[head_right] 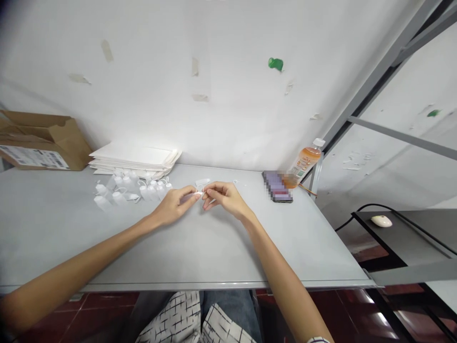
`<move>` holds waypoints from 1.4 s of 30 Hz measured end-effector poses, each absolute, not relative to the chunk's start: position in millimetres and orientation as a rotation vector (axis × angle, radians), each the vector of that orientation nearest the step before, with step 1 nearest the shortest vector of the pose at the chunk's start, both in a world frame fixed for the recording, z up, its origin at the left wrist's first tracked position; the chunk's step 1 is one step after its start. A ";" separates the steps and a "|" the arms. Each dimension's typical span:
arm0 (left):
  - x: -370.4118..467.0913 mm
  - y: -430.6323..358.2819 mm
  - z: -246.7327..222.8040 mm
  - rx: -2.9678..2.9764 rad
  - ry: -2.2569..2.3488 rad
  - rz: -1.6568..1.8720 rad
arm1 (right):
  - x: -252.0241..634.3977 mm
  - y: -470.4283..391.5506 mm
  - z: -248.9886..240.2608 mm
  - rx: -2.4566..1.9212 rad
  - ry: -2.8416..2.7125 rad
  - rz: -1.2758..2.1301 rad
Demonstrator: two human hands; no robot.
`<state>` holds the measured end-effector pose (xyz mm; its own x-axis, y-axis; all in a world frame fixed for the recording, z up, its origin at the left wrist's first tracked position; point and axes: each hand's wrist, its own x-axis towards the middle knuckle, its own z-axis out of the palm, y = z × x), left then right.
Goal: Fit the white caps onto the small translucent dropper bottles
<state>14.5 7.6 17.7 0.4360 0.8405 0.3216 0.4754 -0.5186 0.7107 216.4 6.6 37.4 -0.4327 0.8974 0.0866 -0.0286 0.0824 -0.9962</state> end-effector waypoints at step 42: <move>23.7 5.3 26.2 0.991 0.882 0.658 | 176.7 -2.1 18.4 -1.106 -1.345 1.126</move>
